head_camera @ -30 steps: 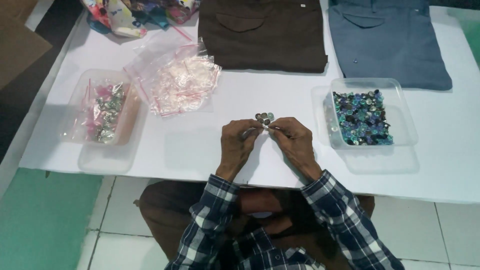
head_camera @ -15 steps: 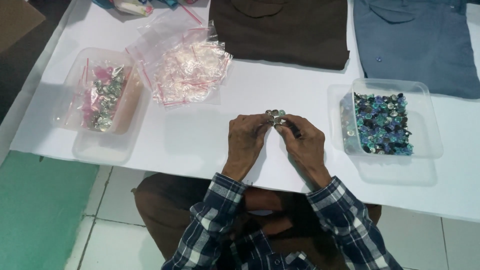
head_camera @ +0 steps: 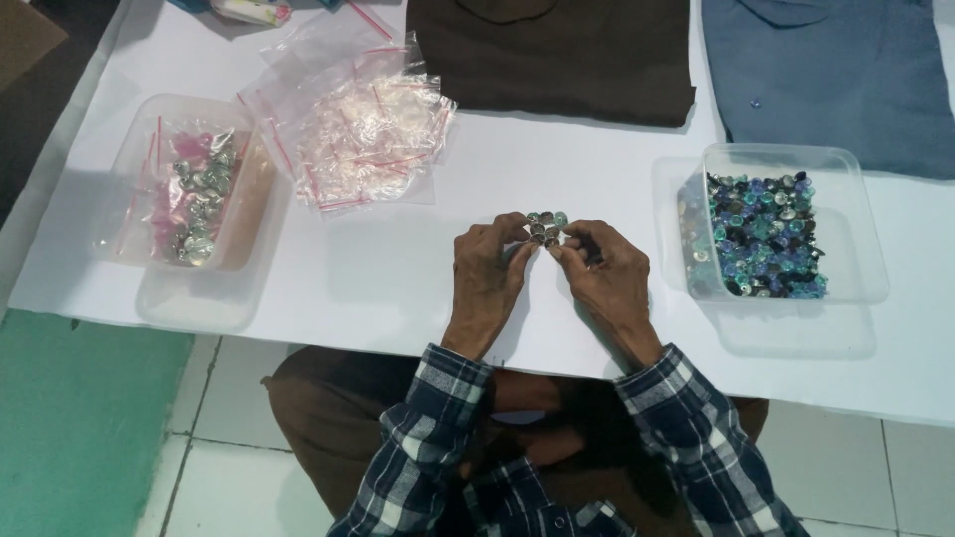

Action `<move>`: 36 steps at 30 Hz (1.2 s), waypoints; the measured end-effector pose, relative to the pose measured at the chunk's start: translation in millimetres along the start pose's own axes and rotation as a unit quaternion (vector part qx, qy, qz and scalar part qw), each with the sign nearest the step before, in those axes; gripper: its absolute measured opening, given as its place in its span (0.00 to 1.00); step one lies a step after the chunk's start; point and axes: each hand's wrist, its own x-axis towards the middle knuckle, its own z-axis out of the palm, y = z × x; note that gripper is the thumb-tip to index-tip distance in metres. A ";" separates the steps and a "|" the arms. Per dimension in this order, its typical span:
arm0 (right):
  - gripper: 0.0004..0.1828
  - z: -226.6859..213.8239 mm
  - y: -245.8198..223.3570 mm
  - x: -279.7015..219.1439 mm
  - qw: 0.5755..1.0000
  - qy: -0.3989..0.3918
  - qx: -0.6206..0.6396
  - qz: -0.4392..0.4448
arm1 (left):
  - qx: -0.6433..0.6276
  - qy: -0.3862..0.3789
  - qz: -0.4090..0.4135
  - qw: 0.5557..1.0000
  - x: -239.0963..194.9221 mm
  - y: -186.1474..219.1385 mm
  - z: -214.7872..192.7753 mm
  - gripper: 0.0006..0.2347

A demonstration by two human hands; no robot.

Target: The person sorts small colorful buttons from a clear plastic container by hand, picking them up and placing them on the table. The person occasionally picks up a button to inspect it before returning it to the container.

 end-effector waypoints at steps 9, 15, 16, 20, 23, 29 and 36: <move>0.11 -0.1 0.8 1.0 1.000 -0.010 0.003 -0.008 | -0.011 -0.007 -0.003 1.000 -1.6 -2.8 -0.5 0.12; 0.11 1.2 2.1 1.8 1.000 -0.011 0.008 -0.020 | -0.026 0.001 -0.015 1.000 0.5 -3.8 1.3 0.12; 0.11 0.2 1.3 -0.8 1.000 -0.012 0.008 -0.020 | -0.027 0.002 -0.016 1.000 -1.9 -3.0 1.0 0.12; 0.11 0.0 2.4 -1.6 1.000 -0.013 0.007 -0.008 | -0.030 -0.012 -0.013 0.999 -1.4 -1.1 -1.9 0.12; 0.11 0.8 0.6 -2.0 1.000 -0.011 0.008 -0.012 | -0.023 -0.015 -0.011 1.000 -1.5 -1.5 -4.3 0.12; 0.12 1.2 5.2 -2.4 1.000 -0.011 0.029 -0.002 | -0.026 -0.020 -0.009 0.999 -1.0 -1.9 -3.5 0.11; 0.12 0.0 9.0 -1.9 1.000 -0.014 0.013 -0.023 | -0.026 -0.019 -0.007 0.999 -2.0 -2.9 -3.2 0.11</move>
